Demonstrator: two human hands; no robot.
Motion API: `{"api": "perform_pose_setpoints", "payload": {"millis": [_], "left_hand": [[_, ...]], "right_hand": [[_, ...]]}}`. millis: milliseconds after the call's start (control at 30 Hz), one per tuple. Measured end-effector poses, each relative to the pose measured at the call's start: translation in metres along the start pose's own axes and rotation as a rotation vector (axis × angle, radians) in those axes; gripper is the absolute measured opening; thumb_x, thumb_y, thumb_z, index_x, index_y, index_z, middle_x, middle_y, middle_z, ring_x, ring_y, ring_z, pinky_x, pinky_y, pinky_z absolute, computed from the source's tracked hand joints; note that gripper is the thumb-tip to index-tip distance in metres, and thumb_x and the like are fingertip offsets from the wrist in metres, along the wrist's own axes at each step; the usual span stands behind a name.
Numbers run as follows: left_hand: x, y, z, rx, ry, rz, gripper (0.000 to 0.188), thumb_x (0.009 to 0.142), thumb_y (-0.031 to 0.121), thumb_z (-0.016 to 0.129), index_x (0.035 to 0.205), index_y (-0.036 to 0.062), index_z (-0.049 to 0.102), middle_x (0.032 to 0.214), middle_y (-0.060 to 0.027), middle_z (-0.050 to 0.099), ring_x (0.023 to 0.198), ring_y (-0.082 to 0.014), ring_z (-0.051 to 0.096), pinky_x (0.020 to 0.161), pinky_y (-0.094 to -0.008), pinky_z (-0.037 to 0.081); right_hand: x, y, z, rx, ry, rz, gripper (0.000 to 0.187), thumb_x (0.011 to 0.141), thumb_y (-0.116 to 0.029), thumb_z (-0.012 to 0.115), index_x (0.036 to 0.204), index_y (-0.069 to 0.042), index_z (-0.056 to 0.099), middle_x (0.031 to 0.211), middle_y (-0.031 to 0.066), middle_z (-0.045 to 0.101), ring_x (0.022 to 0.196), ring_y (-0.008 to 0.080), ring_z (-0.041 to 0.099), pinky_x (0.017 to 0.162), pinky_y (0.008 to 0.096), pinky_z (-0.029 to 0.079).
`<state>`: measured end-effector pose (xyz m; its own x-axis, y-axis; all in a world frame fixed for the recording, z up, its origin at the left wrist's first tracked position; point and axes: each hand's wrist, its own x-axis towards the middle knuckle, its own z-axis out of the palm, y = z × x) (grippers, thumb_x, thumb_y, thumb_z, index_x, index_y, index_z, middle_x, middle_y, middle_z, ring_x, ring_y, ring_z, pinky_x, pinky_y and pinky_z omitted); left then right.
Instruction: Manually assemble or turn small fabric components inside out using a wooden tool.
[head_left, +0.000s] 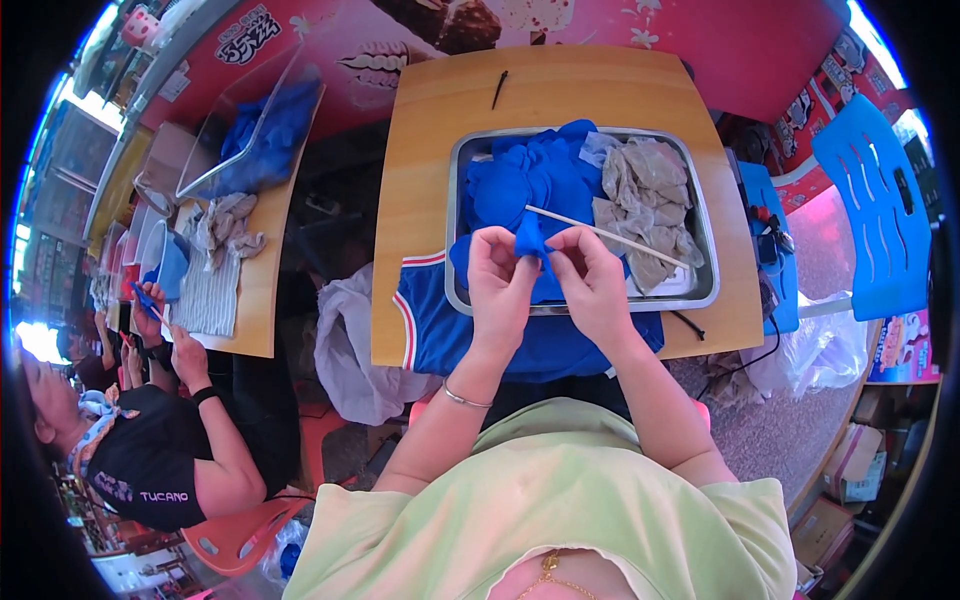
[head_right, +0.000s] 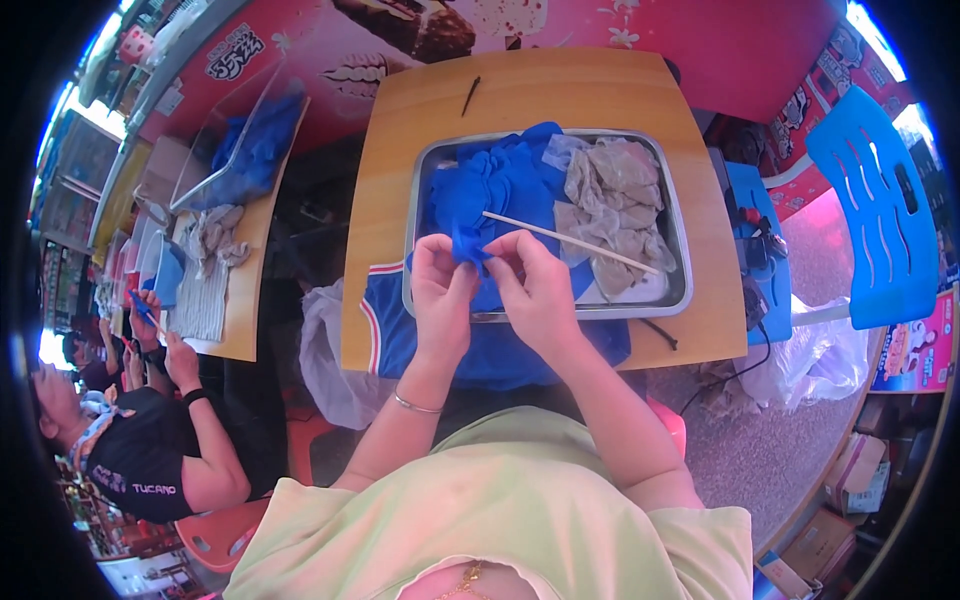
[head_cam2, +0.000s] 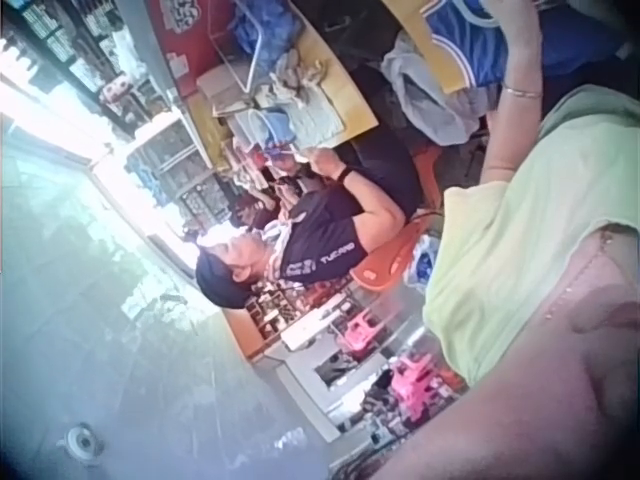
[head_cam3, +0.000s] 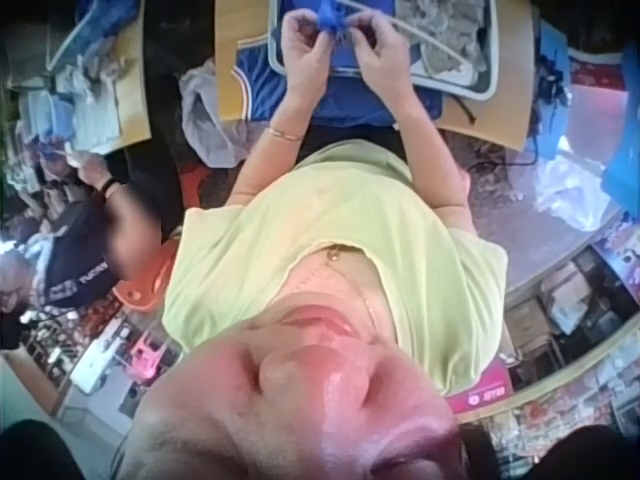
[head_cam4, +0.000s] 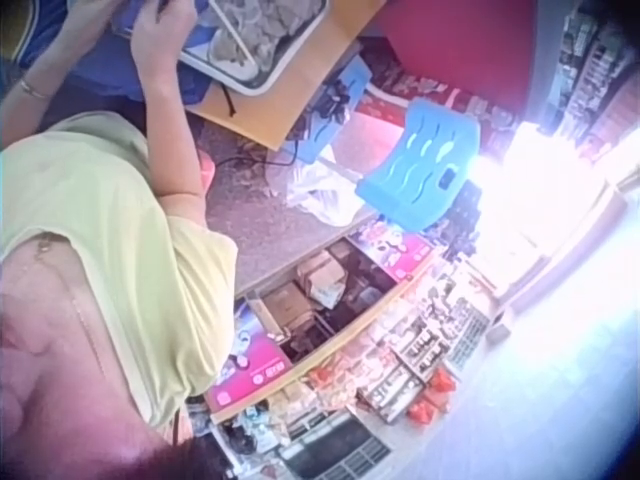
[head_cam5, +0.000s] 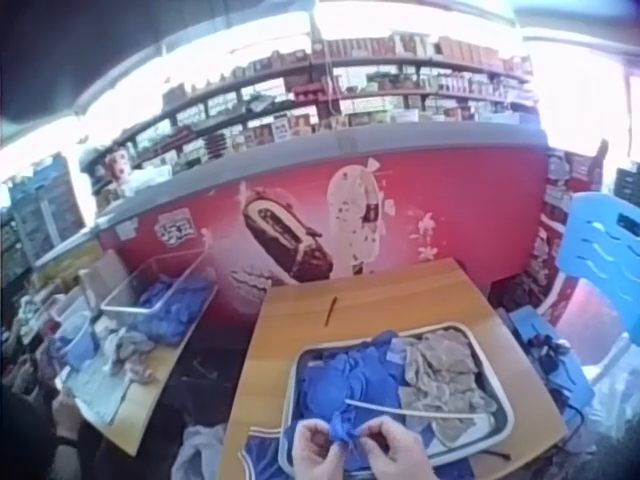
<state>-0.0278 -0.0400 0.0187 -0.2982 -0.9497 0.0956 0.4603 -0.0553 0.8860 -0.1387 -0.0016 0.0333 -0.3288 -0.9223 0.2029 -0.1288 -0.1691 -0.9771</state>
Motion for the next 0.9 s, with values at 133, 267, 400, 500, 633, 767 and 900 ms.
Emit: {"api": "perform_pose_setpoints", "payload": {"millis": [133, 267, 400, 500, 633, 767, 900], "left_hand": [[-0.004, -0.006, 0.007, 0.011, 0.141, 0.013, 0.015, 0.091, 0.003, 0.055, 0.104, 0.0066, 0.048, 0.085, 0.0006, 0.056, 0.076, -0.0053, 0.052, 0.066, -0.0183, 0.041], [-0.007, -0.006, 0.009, -0.073, 0.117, -0.066, 0.006, 0.094, 0.009, 0.051, 0.099, 0.007, 0.054, 0.09, 0.0024, 0.056, 0.081, -0.0043, 0.051, 0.072, -0.0193, 0.041], [-0.015, -0.005, 0.009, -0.258, 0.073, -0.197, 0.008, 0.093, 0.006, 0.049, 0.098, 0.0081, 0.055, 0.092, 0.0037, 0.054, 0.083, -0.0034, 0.049, 0.076, -0.0193, 0.039], [-0.013, 0.002, -0.001, -0.313, -0.101, -0.242, 0.011, 0.089, 0.002, 0.047, 0.095, 0.008, 0.055, 0.09, 0.0047, 0.052, 0.082, -0.0038, 0.049, 0.076, -0.0188, 0.038], [-0.007, 0.002, -0.016, -0.07, -0.108, -0.13, 0.013, 0.083, -0.006, 0.05, 0.086, 0.0064, 0.05, 0.082, 0.0027, 0.051, 0.074, -0.0029, 0.048, 0.064, -0.0168, 0.036], [-0.005, 0.005, -0.008, 0.138, 0.104, 0.017, 0.011, 0.086, -0.002, 0.056, 0.085, 0.0048, 0.048, 0.081, 0.0015, 0.054, 0.07, -0.002, 0.048, 0.058, -0.0166, 0.037], [-0.008, -0.002, -0.005, 0.178, 0.05, 0.079, 0.001, 0.091, 0.001, 0.052, 0.091, 0.0013, 0.053, 0.082, 0.0012, 0.057, 0.072, -0.0027, 0.048, 0.063, -0.0173, 0.038]], "right_hand": [[0.001, 0.002, -0.002, 0.031, -0.053, 0.001, 0.007, 0.085, 0.004, 0.057, 0.092, 0.002, 0.056, 0.08, 0.0049, 0.06, 0.069, 0.0084, 0.058, 0.06, 0.0226, 0.046], [0.003, 0.005, 0.0, -0.069, -0.006, -0.067, 0.011, 0.083, 0.005, 0.058, 0.093, 0.0, 0.057, 0.08, 0.0068, 0.06, 0.065, 0.0112, 0.057, 0.058, 0.0244, 0.045], [0.008, 0.006, -0.001, -0.196, 0.092, -0.169, 0.015, 0.08, 0.006, 0.058, 0.093, -0.002, 0.059, 0.081, 0.0088, 0.06, 0.062, 0.0157, 0.056, 0.057, 0.026, 0.044], [0.007, 0.006, -0.003, -0.189, 0.07, -0.246, 0.017, 0.079, 0.007, 0.058, 0.092, -0.004, 0.059, 0.081, 0.0098, 0.059, 0.062, 0.02, 0.056, 0.057, 0.0276, 0.044], [0.0, 0.0, -0.006, -0.271, -0.079, -0.145, 0.014, 0.08, 0.004, 0.058, 0.092, -0.003, 0.059, 0.08, 0.0099, 0.059, 0.063, 0.0218, 0.057, 0.059, 0.0286, 0.044], [-0.001, -0.004, -0.01, -0.237, -0.217, 0.024, 0.011, 0.082, 0.005, 0.056, 0.092, 0.0, 0.056, 0.076, 0.0037, 0.056, 0.063, 0.0084, 0.048, 0.056, 0.0225, 0.039], [0.0, -0.001, -0.005, -0.063, -0.172, 0.057, 0.013, 0.083, 0.005, 0.056, 0.093, -0.001, 0.056, 0.076, 0.0033, 0.056, 0.063, 0.0077, 0.048, 0.057, 0.0222, 0.039]]}}
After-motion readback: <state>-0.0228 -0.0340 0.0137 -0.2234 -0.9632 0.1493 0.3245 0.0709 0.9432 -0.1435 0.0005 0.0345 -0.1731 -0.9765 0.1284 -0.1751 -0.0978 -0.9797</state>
